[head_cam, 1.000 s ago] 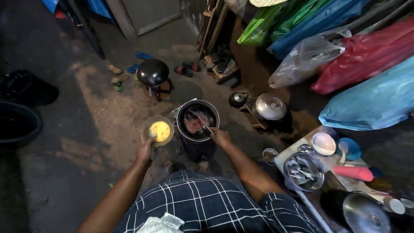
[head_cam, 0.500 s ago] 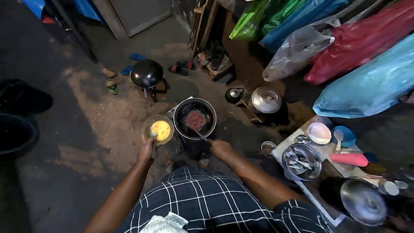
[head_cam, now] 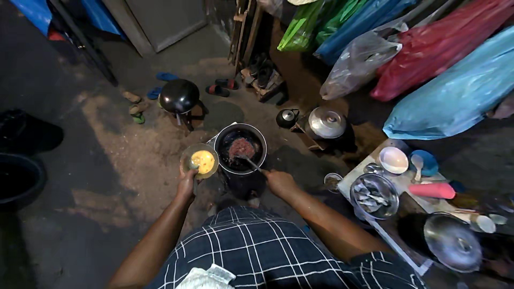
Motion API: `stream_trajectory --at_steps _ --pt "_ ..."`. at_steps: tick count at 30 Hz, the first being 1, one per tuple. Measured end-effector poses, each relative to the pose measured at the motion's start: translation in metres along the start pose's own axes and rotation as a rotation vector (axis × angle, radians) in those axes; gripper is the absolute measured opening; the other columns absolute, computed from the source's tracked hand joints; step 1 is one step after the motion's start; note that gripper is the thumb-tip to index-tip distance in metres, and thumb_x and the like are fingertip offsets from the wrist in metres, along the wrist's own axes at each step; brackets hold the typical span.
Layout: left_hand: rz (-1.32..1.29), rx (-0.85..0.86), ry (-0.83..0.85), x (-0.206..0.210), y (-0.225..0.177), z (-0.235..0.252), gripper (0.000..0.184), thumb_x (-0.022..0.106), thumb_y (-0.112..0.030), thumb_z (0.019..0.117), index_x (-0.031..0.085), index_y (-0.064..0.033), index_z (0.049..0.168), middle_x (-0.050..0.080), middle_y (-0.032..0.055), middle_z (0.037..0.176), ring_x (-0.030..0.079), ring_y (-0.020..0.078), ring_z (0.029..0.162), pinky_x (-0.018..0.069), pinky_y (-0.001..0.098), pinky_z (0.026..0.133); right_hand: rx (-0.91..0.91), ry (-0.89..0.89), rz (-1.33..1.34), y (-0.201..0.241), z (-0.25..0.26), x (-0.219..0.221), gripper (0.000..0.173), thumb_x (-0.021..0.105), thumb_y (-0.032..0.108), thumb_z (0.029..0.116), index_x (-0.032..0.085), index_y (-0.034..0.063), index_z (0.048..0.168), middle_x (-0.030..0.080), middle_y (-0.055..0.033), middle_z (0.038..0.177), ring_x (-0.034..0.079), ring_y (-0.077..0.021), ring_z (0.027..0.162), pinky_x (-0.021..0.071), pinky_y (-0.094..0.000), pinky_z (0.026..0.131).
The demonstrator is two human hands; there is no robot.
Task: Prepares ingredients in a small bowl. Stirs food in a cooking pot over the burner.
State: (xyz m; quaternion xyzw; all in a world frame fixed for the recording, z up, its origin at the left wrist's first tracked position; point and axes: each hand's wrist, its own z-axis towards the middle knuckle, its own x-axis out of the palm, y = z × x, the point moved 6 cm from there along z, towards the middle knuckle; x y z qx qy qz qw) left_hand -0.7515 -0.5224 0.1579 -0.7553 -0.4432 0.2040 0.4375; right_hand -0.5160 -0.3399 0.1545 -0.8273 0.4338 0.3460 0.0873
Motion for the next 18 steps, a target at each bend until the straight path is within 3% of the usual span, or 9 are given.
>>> stream_trajectory --at_steps 3,6,11,18 --pt "0.053 -0.011 0.017 0.009 -0.001 0.004 0.064 0.044 -0.003 0.1017 0.019 -0.015 0.16 0.05 0.0214 0.135 0.065 0.0223 0.099 0.0583 0.0353 0.078 -0.021 0.055 -0.001 -0.001 0.004 0.013 0.048 0.047 0.015 0.1068 0.048 0.0158 0.155 0.056 -0.0248 0.145 0.058 -0.0464 0.129 0.0463 -0.0651 0.104" --pt "0.091 0.006 0.036 0.021 0.001 0.013 0.063 0.043 -0.003 0.1027 0.021 -0.0172 0.16 0.052 0.0214 0.133 0.066 0.0223 0.095 0.0583 0.0361 0.076 0.03 -0.002 0.002 -0.014 0.005 0.005 0.045 0.046 0.014 0.1076 0.05 0.0133 0.153 0.058 -0.0242 0.143 0.06 -0.0456 0.127 0.048 -0.0642 0.102" --pt "0.169 0.083 0.109 0.041 0.004 0.029 0.066 0.044 -0.004 0.1027 0.021 -0.0232 0.161 0.045 0.0207 0.149 0.064 0.0269 0.108 0.0571 0.0415 0.084 0.114 -0.044 0.085 -0.032 -0.013 -0.018 0.046 0.043 0.02 0.1092 0.048 0.0207 0.155 0.059 -0.021 0.144 0.061 -0.0428 0.127 0.049 -0.0622 0.102" --pt "0.223 0.121 0.125 0.069 0.007 0.05 0.072 0.046 -0.004 0.1015 0.012 -0.0209 0.163 0.037 0.0187 0.158 0.056 0.0291 0.127 0.0523 0.0465 0.098 0.185 -0.063 0.179 -0.056 -0.023 -0.021 0.047 0.043 0.023 0.1099 0.046 0.0247 0.157 0.058 -0.0171 0.147 0.059 -0.0387 0.132 0.047 -0.0603 0.106"
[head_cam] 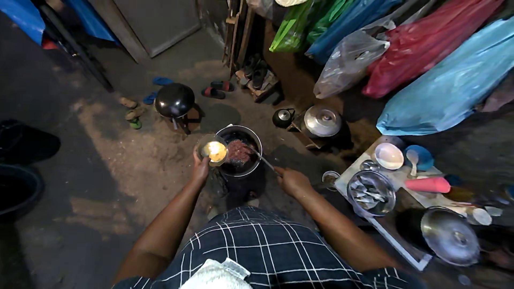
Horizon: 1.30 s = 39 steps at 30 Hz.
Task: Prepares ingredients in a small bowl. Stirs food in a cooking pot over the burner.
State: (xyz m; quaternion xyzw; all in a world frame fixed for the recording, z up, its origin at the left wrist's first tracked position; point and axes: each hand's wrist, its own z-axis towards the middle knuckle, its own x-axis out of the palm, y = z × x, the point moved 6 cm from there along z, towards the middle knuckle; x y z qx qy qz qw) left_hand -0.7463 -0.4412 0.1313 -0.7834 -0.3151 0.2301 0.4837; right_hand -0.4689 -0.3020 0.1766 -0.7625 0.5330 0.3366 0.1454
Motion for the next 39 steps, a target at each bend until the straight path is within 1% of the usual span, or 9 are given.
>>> stream_trajectory --at_steps 11,15,20,25,30,32,35,37,39 --pt "0.031 0.048 -0.024 0.031 -0.007 0.022 0.076 0.049 -0.006 0.0992 0.011 -0.0231 0.163 0.034 0.0167 0.161 0.052 0.0298 0.134 0.0489 0.0503 0.103 -0.048 0.033 -0.01 -0.013 0.021 0.001 0.046 0.043 0.02 0.1095 0.049 0.0196 0.155 0.059 -0.0181 0.146 0.057 -0.0388 0.133 0.0456 -0.0596 0.108" --pt "-0.006 0.037 -0.039 0.036 -0.007 0.025 0.075 0.049 -0.008 0.0992 0.013 -0.0237 0.163 0.035 0.0167 0.16 0.054 0.0299 0.13 0.0515 0.0492 0.098 -0.092 0.004 0.017 0.003 0.067 0.006 0.043 0.046 0.02 0.1083 0.054 0.016 0.15 0.064 -0.0225 0.137 0.061 -0.0419 0.128 0.0476 -0.0627 0.104" --pt "-0.045 -0.006 -0.094 0.037 -0.009 0.025 0.074 0.049 -0.008 0.1 0.013 -0.0222 0.163 0.04 0.0201 0.155 0.057 0.0309 0.124 0.0526 0.0482 0.095 -0.198 -0.037 -0.047 0.037 0.099 0.009 0.046 0.05 0.021 0.1074 0.052 0.0207 0.153 0.06 -0.0211 0.143 0.061 -0.0438 0.127 0.0487 -0.066 0.101" --pt "-0.055 0.045 -0.104 0.036 -0.016 0.024 0.074 0.048 -0.006 0.0992 0.012 -0.0171 0.163 0.035 0.0185 0.159 0.054 0.0272 0.129 0.0513 0.0451 0.099 -0.259 -0.009 -0.207 0.035 0.083 0.0 0.049 0.049 0.008 0.105 0.054 0.0211 0.152 0.057 -0.0232 0.145 0.063 -0.0466 0.12 0.0506 -0.0642 0.098" --pt "-0.04 0.028 -0.115 0.032 -0.019 0.019 0.073 0.05 -0.009 0.1001 0.013 -0.0184 0.163 0.037 0.0183 0.158 0.054 0.0275 0.129 0.0507 0.0459 0.099 -0.201 -0.021 -0.18 0.015 0.048 -0.029 0.042 0.047 0.02 0.1084 0.056 0.0198 0.15 0.063 -0.0203 0.137 0.063 -0.0426 0.123 0.05 -0.0629 0.099" --pt "-0.056 0.027 -0.115 0.031 -0.02 0.015 0.074 0.05 -0.008 0.0996 0.014 -0.0196 0.163 0.037 0.0172 0.158 0.054 0.0276 0.13 0.0502 0.0461 0.1 -0.104 0.0 -0.091 0.008 0.044 -0.031 0.038 0.046 0.02 0.1088 0.058 0.0106 0.144 0.066 -0.0235 0.132 0.063 -0.043 0.125 0.0488 -0.0634 0.101" --pt "-0.103 0.034 -0.115 0.03 -0.016 0.016 0.074 0.049 -0.007 0.0991 0.012 -0.0175 0.163 0.039 0.0191 0.156 0.058 0.0268 0.123 0.054 0.0438 0.095 -0.062 0.079 0.106 -0.001 0.075 -0.011 0.039 0.044 0.02 0.1103 0.057 0.0016 0.142 0.063 -0.027 0.134 0.061 -0.0417 0.127 0.0467 -0.0603 0.106" --pt "-0.156 -0.011 -0.126 0.03 -0.013 0.013 0.073 0.049 -0.006 0.1006 0.012 -0.0206 0.162 0.045 0.0207 0.148 0.062 0.0254 0.111 0.0561 0.0412 0.087 -0.167 0.086 0.224 -0.001 0.094 0.001 0.04 0.046 0.02 0.1108 0.057 0.002 0.144 0.063 -0.0279 0.132 0.062 -0.0417 0.123 0.0472 -0.0579 0.105" --pt "-0.208 -0.058 -0.128 0.029 -0.01 0.01 0.073 0.048 -0.007 0.1019 0.012 -0.0251 0.162 0.05 0.0209 0.138 0.064 0.0247 0.097 0.057 0.0394 0.079 -0.232 0.077 0.172 0.006 0.088 0.002 0.041 0.046 0.021 0.1104 0.056 0.0064 0.147 0.064 -0.026 0.134 0.062 -0.0417 0.125 0.0464 -0.0594 0.107"
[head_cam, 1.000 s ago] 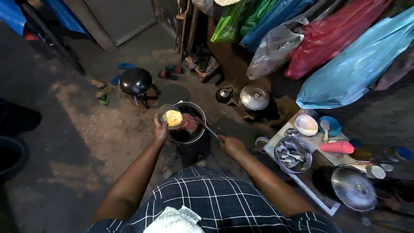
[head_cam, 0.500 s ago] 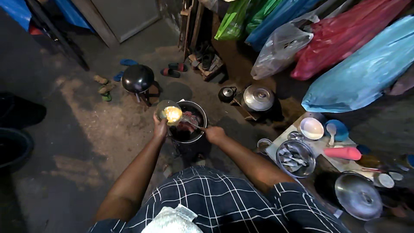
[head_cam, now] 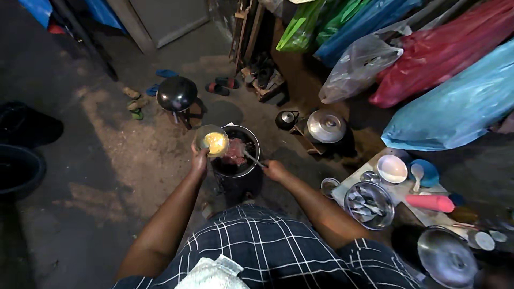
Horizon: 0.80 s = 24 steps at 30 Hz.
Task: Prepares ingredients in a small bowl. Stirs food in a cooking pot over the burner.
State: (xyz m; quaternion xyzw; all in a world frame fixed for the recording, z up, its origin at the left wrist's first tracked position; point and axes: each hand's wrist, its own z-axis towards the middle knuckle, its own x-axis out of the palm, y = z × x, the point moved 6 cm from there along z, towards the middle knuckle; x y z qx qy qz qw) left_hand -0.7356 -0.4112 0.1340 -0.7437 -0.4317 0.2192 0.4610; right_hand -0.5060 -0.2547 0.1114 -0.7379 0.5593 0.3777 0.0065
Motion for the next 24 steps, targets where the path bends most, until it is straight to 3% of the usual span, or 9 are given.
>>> stream_trajectory --at_steps 4,8,12,16,17,24 --pt "-0.041 -0.024 0.025 -0.005 0.003 -0.002 0.069 0.048 -0.006 0.1018 0.019 -0.0286 0.161 0.051 0.0193 0.139 0.064 0.0265 0.102 0.057 0.0418 0.082 -0.034 0.041 -0.284 0.021 -0.03 0.011 0.044 0.044 0.02 0.109 0.052 0.0146 0.152 0.063 -0.0222 0.138 0.061 -0.0422 0.128 0.0473 -0.0634 0.105" --pt "-0.054 -0.026 0.021 -0.006 0.002 -0.005 0.07 0.047 -0.005 0.1009 0.02 -0.0289 0.161 0.051 0.0196 0.139 0.064 0.0274 0.101 0.0573 0.0426 0.08 -0.022 0.036 -0.41 0.018 -0.016 0.021 0.046 0.043 0.016 0.1085 0.049 0.0155 0.154 0.058 -0.0229 0.144 0.061 -0.0453 0.125 0.0491 -0.0635 0.101" --pt "-0.054 -0.034 0.009 -0.01 0.002 -0.007 0.068 0.046 -0.005 0.1018 0.02 -0.0282 0.16 0.049 0.0197 0.14 0.064 0.0272 0.1 0.0577 0.0414 0.08 -0.05 -0.012 -0.414 0.033 -0.021 0.018 0.048 0.045 0.014 0.108 0.046 0.0134 0.156 0.058 -0.024 0.142 0.064 -0.0462 0.119 0.0516 -0.0629 0.097" --pt "-0.043 -0.032 0.007 -0.014 0.0 -0.01 0.067 0.046 -0.007 0.1024 0.019 -0.0272 0.161 0.052 0.0194 0.134 0.065 0.0253 0.095 0.0579 0.0413 0.079 -0.1 0.11 -0.413 0.038 -0.049 0.028 0.046 0.045 0.013 0.1077 0.049 0.0112 0.153 0.06 -0.0258 0.14 0.06 -0.0471 0.125 0.0477 -0.0648 0.101" --pt "-0.044 -0.026 0.021 -0.015 -0.001 -0.01 0.068 0.046 -0.007 0.1019 0.018 -0.0263 0.161 0.05 0.0204 0.138 0.064 0.0272 0.1 0.0575 0.0431 0.081 -0.083 0.118 -0.422 0.033 -0.048 0.029 0.046 0.046 0.013 0.1075 0.049 0.0102 0.153 0.059 -0.0264 0.14 0.06 -0.0473 0.126 0.0477 -0.065 0.101" --pt "-0.041 -0.039 0.036 -0.018 -0.005 -0.015 0.067 0.047 -0.007 0.1022 0.02 -0.0261 0.16 0.051 0.0184 0.138 0.064 0.0265 0.1 0.0574 0.0425 0.082 0.035 -0.068 -0.398 0.025 -0.045 -0.001 0.046 0.045 0.014 0.1085 0.047 0.0104 0.154 0.06 -0.024 0.14 0.065 -0.0448 0.118 0.0526 -0.0612 0.096"
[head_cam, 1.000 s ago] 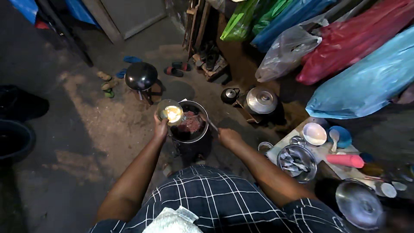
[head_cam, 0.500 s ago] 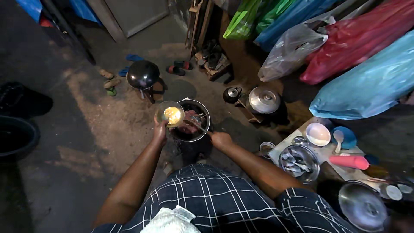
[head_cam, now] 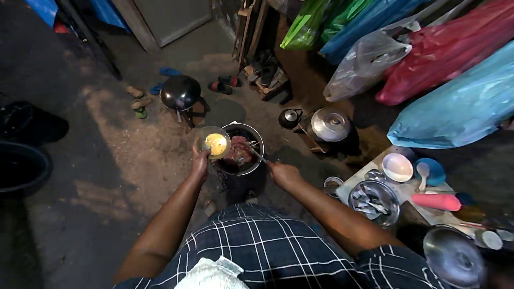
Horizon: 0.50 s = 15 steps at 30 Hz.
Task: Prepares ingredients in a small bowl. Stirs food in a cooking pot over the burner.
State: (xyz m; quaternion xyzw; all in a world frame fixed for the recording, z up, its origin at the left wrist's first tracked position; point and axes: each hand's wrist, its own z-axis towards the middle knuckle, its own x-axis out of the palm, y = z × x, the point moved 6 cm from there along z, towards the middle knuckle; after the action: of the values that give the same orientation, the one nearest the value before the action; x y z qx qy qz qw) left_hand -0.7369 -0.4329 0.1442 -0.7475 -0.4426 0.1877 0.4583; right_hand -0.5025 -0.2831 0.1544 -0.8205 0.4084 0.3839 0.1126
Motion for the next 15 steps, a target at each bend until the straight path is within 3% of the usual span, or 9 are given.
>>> stream_trajectory --at_steps 4,8,13,15 --pt "-0.023 0.0 0.002 -0.002 0.004 0.006 0.069 0.046 -0.004 0.101 0.02 -0.0266 0.161 0.051 0.0207 0.137 0.065 0.0277 0.098 0.0579 0.0427 0.08 0.109 0.03 0.013 -0.005 0.012 0.021 0.054 0.041 0.007 0.108 0.033 0.0066 0.161 0.051 -0.0268 0.149 0.063 -0.0474 0.121 0.0515 -0.0615 0.098" --pt "0.008 -0.001 0.029 -0.002 -0.001 0.001 0.068 0.046 -0.006 0.1017 0.019 -0.0282 0.161 0.048 0.0212 0.142 0.064 0.029 0.103 0.0574 0.0433 0.084 0.062 0.02 0.04 0.006 0.004 0.025 0.051 0.041 0.011 0.109 0.038 0.0082 0.159 0.054 -0.025 0.147 0.062 -0.0458 0.124 0.0502 -0.0612 0.101" --pt "0.022 -0.009 0.038 -0.004 -0.002 0.001 0.066 0.045 -0.006 0.1024 0.021 -0.0287 0.16 0.048 0.0191 0.142 0.063 0.0271 0.102 0.0564 0.0415 0.081 0.131 0.013 0.072 -0.002 0.016 0.029 0.055 0.042 0.01 0.1084 0.031 0.0109 0.163 0.051 -0.0256 0.15 0.061 -0.0466 0.124 0.05 -0.0615 0.101" --pt "0.01 -0.001 0.046 -0.006 0.0 0.006 0.068 0.045 -0.004 0.1013 0.02 -0.0267 0.161 0.047 0.0208 0.143 0.063 0.0293 0.105 0.0575 0.044 0.083 0.099 0.034 0.08 0.006 0.016 0.032 0.052 0.042 0.011 0.1089 0.036 0.0116 0.161 0.053 -0.025 0.149 0.06 -0.0465 0.127 0.0485 -0.0631 0.102"
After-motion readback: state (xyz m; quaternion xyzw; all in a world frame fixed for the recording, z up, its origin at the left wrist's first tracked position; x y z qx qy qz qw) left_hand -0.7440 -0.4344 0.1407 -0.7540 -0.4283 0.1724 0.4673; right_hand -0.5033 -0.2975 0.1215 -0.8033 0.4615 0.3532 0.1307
